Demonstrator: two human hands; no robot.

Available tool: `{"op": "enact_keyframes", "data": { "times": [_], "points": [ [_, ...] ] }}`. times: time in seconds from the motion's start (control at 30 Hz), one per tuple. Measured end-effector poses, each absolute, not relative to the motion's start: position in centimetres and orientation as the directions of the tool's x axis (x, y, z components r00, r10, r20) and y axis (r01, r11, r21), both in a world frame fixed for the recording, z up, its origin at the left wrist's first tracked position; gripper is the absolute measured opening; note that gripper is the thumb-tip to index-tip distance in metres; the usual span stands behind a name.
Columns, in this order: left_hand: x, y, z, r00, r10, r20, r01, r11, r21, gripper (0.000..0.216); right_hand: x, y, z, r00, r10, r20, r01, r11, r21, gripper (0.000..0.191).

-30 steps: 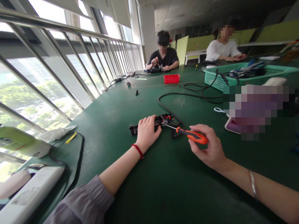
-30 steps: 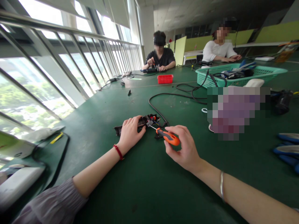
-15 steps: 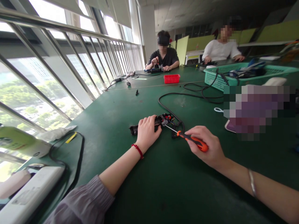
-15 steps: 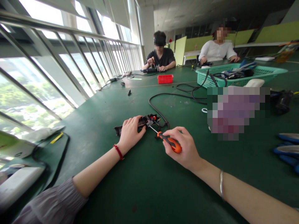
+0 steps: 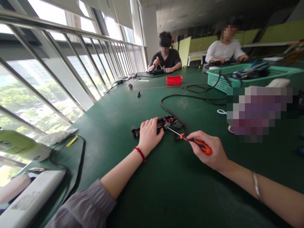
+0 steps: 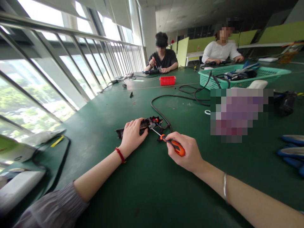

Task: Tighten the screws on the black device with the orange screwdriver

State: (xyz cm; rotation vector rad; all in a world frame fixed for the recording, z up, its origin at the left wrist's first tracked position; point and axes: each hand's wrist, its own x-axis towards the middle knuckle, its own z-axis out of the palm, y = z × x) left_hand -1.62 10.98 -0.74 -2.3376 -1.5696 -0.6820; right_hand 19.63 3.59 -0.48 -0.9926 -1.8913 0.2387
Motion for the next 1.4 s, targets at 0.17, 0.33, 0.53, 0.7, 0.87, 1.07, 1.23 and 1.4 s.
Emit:
{"op": "enact_keyframes", "data": {
  "times": [0.17, 0.33, 0.53, 0.7, 0.87, 1.07, 1.23, 1.4],
  "points": [
    [-1.6, 11.0, -0.8, 0.314, 0.803, 0.507, 0.918, -0.393, 0.055, 0.036, 20.0, 3.7, -0.4, -0.075, 0.730, 0.679, 0.525, 0.608, -0.596, 0.012],
    [-1.7, 11.0, -0.7, 0.311, 0.805, 0.505, 0.918, -0.392, 0.058, 0.036, 20.3, 4.1, -0.5, 0.023, 0.778, 0.628, 0.467, 0.547, -0.695, 0.012],
    [-1.7, 11.0, -0.6, 0.312, 0.805, 0.505, 0.917, -0.394, 0.060, 0.036, 20.2, 4.2, -0.6, 0.048, 0.797, 0.602, 0.454, 0.519, -0.724, 0.012],
    [-1.6, 11.0, -0.7, 0.311, 0.805, 0.505, 0.917, -0.394, 0.063, 0.036, 20.2, 4.3, -0.7, 0.042, 0.809, 0.586, 0.453, 0.508, -0.733, 0.012],
    [-1.6, 11.1, -0.7, 0.311, 0.806, 0.504, 0.918, -0.393, 0.062, 0.036, 20.1, 4.3, -0.8, 0.044, 0.830, 0.555, 0.452, 0.479, -0.752, 0.011],
    [-1.7, 11.1, -0.7, 0.309, 0.810, 0.498, 0.919, -0.389, 0.062, 0.037, 19.7, 4.3, -0.9, 0.064, 0.804, 0.592, 0.446, 0.507, -0.738, 0.022],
    [-1.6, 11.1, -0.7, 0.309, 0.806, 0.504, 0.920, -0.388, 0.056, 0.036, 20.2, 4.8, -0.9, 0.093, 0.778, 0.622, 0.455, 0.523, -0.721, 0.014],
    [-1.7, 11.0, -0.6, 0.312, 0.810, 0.496, 0.919, -0.389, 0.059, 0.036, 21.2, 5.0, -1.2, 0.145, 0.898, 0.415, 0.379, 0.337, -0.862, 0.034]
  ]
}}
